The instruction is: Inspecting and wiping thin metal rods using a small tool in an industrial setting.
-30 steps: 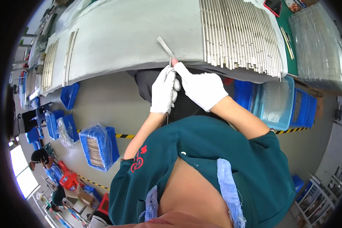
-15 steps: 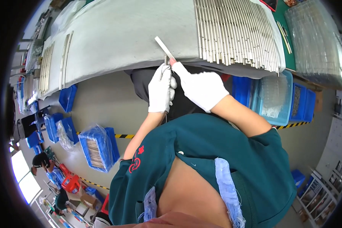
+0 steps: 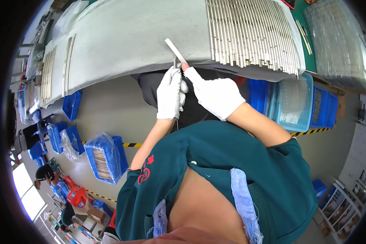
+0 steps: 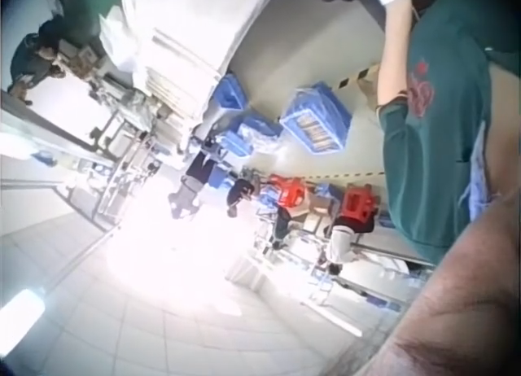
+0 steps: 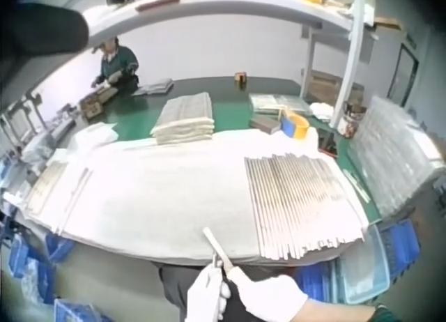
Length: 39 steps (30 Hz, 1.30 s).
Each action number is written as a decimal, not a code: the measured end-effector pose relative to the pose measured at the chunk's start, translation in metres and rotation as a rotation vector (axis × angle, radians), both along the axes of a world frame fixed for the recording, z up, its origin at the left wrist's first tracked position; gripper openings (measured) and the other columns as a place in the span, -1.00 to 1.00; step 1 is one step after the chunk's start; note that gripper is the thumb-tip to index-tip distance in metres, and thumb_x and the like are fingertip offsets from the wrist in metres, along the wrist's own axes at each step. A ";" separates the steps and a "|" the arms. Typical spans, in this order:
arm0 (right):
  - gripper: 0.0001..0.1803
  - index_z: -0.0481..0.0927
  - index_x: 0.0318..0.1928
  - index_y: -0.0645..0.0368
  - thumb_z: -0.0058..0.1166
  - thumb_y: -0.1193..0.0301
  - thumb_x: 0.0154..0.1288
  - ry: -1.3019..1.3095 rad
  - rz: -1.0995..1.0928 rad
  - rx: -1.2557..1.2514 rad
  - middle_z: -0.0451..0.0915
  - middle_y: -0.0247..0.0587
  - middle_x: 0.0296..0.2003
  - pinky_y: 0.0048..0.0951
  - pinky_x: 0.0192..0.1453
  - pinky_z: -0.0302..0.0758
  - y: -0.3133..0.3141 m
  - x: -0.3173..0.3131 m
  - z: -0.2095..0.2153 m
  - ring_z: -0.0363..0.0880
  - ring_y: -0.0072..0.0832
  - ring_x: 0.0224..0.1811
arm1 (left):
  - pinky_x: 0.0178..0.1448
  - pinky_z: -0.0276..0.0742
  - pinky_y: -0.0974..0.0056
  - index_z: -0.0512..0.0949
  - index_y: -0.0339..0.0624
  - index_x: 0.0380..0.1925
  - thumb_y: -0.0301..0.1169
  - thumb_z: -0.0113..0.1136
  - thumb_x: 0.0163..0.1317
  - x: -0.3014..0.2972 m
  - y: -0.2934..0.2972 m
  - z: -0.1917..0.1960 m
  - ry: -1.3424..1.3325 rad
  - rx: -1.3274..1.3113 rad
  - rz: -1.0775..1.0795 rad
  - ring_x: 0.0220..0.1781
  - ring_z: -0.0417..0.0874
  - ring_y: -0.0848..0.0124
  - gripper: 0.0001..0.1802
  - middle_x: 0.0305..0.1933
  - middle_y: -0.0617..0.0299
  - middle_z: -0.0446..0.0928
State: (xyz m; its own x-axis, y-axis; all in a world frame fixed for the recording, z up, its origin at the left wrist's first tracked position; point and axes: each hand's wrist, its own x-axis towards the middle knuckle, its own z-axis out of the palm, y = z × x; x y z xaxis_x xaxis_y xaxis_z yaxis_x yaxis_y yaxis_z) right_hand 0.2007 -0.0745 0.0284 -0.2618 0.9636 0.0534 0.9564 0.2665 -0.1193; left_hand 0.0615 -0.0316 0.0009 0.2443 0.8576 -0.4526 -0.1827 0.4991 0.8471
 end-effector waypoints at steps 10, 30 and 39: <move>-0.33 0.08 0.35 0.03 -0.08 0.38 0.21 0.016 -0.039 -0.014 0.31 -0.35 -0.84 -0.43 -0.75 0.25 0.001 0.000 -0.005 0.32 -0.46 -0.86 | -0.77 0.01 0.53 0.38 -0.25 0.05 -0.31 -0.10 0.34 -0.002 0.002 -0.003 -0.017 -0.005 -0.027 -0.83 0.13 0.69 -0.65 -0.68 0.36 0.36; -0.39 0.18 0.31 -0.16 -0.09 0.39 0.22 0.061 -0.026 0.028 0.30 -0.36 -0.85 -0.42 -0.76 0.27 0.001 0.006 0.000 0.33 -0.46 -0.85 | -0.78 -0.11 0.55 0.40 -0.17 0.04 -0.24 -0.06 0.33 -0.035 0.039 0.018 0.097 -0.087 -0.340 -0.84 0.02 0.68 -0.64 -0.73 0.44 0.22; -0.36 0.14 0.33 -0.14 -0.09 0.39 0.20 0.024 -0.010 -0.052 0.32 -0.37 -0.84 -0.43 -0.77 0.25 -0.007 0.010 0.000 0.33 -0.47 -0.86 | -0.73 -0.08 0.56 0.44 -0.18 0.01 -0.26 -0.03 0.31 -0.037 0.040 0.028 0.165 -0.083 -0.360 -0.78 0.07 0.71 -0.66 -0.71 0.44 0.26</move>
State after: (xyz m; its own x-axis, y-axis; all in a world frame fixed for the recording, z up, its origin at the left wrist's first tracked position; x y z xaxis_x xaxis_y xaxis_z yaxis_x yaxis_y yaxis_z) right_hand 0.2103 -0.0815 0.0286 -0.2517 0.9678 0.0092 0.9556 0.2500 -0.1560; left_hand 0.0245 0.0083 0.0290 0.4410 0.6891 -0.5750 0.1515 0.5743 0.8045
